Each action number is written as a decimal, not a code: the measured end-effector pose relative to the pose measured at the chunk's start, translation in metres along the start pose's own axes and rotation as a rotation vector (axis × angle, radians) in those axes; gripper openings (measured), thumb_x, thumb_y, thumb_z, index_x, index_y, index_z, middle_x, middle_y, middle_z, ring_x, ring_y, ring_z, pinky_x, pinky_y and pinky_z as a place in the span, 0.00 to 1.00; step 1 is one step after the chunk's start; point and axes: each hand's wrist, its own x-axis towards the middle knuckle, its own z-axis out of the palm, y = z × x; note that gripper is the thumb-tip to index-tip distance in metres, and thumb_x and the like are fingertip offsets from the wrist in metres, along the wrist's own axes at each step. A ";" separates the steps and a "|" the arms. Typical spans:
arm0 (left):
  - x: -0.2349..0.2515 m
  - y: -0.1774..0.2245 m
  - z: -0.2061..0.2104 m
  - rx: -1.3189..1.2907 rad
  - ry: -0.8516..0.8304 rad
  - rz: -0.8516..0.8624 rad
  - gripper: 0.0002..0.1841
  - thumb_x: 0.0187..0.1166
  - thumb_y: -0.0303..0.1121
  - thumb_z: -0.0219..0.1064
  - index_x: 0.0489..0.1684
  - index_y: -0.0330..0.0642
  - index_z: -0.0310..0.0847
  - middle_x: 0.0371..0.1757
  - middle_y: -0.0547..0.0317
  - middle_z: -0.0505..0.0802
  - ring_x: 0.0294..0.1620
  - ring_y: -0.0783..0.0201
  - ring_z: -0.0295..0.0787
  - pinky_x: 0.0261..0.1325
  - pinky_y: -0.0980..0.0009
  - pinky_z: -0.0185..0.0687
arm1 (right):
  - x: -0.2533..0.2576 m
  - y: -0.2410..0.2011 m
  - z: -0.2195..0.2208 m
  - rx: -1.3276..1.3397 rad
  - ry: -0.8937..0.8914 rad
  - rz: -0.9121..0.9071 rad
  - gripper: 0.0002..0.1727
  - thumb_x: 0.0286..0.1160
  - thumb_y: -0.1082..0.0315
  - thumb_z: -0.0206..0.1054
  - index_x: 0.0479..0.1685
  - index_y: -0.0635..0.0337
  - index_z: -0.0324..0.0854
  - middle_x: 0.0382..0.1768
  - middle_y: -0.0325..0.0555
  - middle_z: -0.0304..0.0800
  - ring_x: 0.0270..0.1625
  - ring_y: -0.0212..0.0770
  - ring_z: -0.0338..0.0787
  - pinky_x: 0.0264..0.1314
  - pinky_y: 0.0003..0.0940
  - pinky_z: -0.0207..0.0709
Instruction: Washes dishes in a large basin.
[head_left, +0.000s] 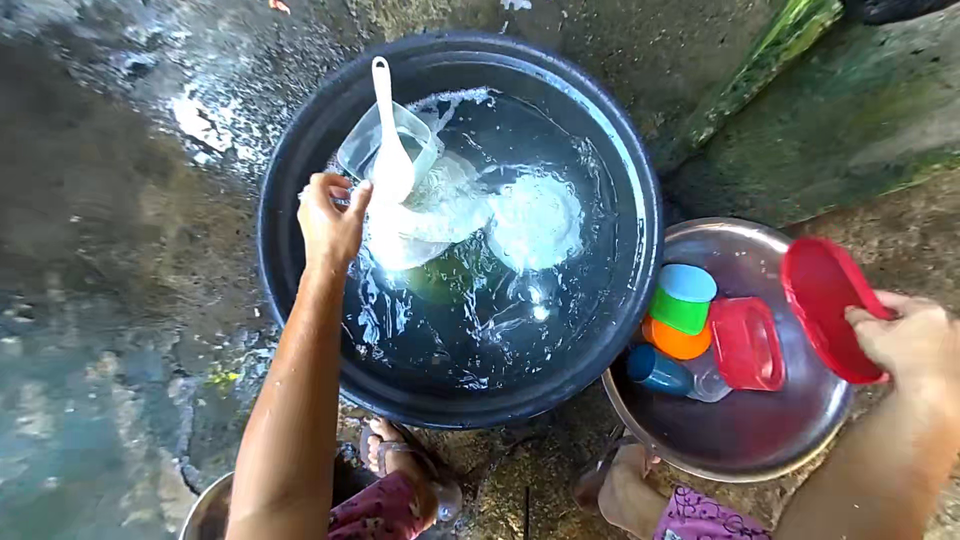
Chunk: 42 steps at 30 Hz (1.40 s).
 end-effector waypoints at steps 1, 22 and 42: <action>0.004 -0.004 0.001 -0.028 0.011 -0.070 0.34 0.89 0.52 0.57 0.79 0.28 0.68 0.71 0.25 0.81 0.73 0.32 0.78 0.76 0.37 0.68 | 0.001 0.003 0.010 -0.057 -0.025 0.081 0.23 0.84 0.62 0.62 0.74 0.62 0.80 0.78 0.76 0.72 0.81 0.78 0.68 0.76 0.80 0.59; 0.020 0.029 0.042 -0.147 -0.328 -0.141 0.38 0.87 0.22 0.47 0.97 0.59 0.39 0.78 0.30 0.77 0.45 0.42 0.95 0.46 0.46 0.93 | -0.086 -0.254 0.079 0.389 0.217 -1.132 0.25 0.73 0.55 0.73 0.67 0.57 0.86 0.75 0.61 0.80 0.77 0.64 0.77 0.75 0.63 0.69; -0.078 0.045 0.047 0.522 -0.830 -0.007 0.33 0.85 0.19 0.54 0.91 0.54 0.64 0.71 0.22 0.81 0.61 0.27 0.86 0.62 0.32 0.80 | -0.168 -0.314 0.191 0.654 -0.706 -0.885 0.41 0.75 0.61 0.75 0.85 0.70 0.63 0.81 0.68 0.72 0.83 0.59 0.73 0.85 0.54 0.66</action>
